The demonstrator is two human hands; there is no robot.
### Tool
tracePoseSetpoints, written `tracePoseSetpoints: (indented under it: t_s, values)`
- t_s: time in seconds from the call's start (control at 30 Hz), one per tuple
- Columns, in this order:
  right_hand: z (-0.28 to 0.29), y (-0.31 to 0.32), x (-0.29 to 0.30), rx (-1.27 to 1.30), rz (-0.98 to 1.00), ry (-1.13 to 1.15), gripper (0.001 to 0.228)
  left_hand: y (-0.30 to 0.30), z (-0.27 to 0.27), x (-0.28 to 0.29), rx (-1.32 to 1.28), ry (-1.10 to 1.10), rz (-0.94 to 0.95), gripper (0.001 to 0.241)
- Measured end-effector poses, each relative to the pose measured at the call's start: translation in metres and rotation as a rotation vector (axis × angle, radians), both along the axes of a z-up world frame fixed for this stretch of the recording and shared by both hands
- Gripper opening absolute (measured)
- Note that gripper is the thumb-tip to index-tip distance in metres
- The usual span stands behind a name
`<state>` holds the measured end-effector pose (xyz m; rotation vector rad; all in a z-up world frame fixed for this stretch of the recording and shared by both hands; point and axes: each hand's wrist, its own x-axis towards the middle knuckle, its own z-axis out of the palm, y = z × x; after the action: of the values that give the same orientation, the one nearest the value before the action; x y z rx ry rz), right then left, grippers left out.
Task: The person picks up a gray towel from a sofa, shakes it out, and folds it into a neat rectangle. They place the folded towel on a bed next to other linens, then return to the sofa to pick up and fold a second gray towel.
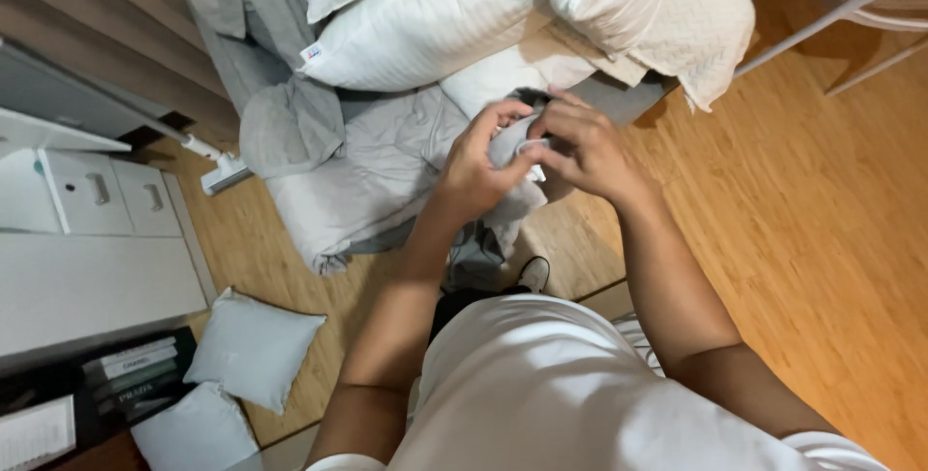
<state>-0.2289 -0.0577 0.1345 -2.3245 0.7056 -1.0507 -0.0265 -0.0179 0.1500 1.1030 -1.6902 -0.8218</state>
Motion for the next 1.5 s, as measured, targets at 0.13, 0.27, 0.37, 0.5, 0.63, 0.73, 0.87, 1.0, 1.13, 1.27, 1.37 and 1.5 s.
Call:
tracePoseSetpoints:
  t_s: [0.13,0.27,0.37,0.5,0.63,0.73,0.87,1.0,1.13,1.27,1.37,1.5]
  values:
    - [0.011,0.016,0.017,0.063,-0.087,0.023,0.010,0.020,0.001,0.013,-0.151,-0.192,0.081,0.043]
    - [0.013,0.022,0.036,0.066,-0.126,0.047,0.011,0.032,-0.001,0.033,-0.423,-0.438,0.237,0.041]
    - [0.023,0.028,0.050,0.065,-0.147,0.059,0.010,0.039,0.005,0.057,-0.467,-0.478,0.289,0.037]
    - [0.044,0.045,0.073,0.086,-0.170,0.052,0.011,0.044,-0.012,0.101,-0.503,-0.525,0.300,0.029]
    - [0.040,0.051,0.090,0.094,-0.190,0.043,0.012,0.045,-0.037,0.131,-0.496,-0.491,0.234,0.024]
    - [0.036,0.051,0.102,0.107,-0.158,0.086,0.014,0.050,-0.037,0.146,-0.480,-0.347,0.185,0.010]
    - [0.023,0.054,0.121,0.127,-0.056,0.089,0.019,0.065,-0.037,0.157,-0.452,-0.216,0.154,0.006]
    - [0.043,0.067,0.161,0.141,0.141,0.107,0.022,0.081,-0.026,0.177,-0.383,-0.101,0.119,0.006]
    - [0.022,0.061,0.174,0.165,0.176,0.095,0.013,0.098,-0.020,0.201,-0.356,-0.017,0.138,0.009]
    - [0.021,0.053,0.182,0.159,0.192,0.083,0.019,0.121,-0.014,0.216,-0.331,0.069,0.180,0.013]
    - [0.023,0.047,0.189,0.165,0.218,0.080,0.018,0.127,-0.019,0.221,-0.304,0.127,0.265,0.015]
    - [0.026,0.044,0.193,0.180,0.290,0.081,0.015,0.132,-0.026,0.215,-0.278,0.251,0.412,0.016]
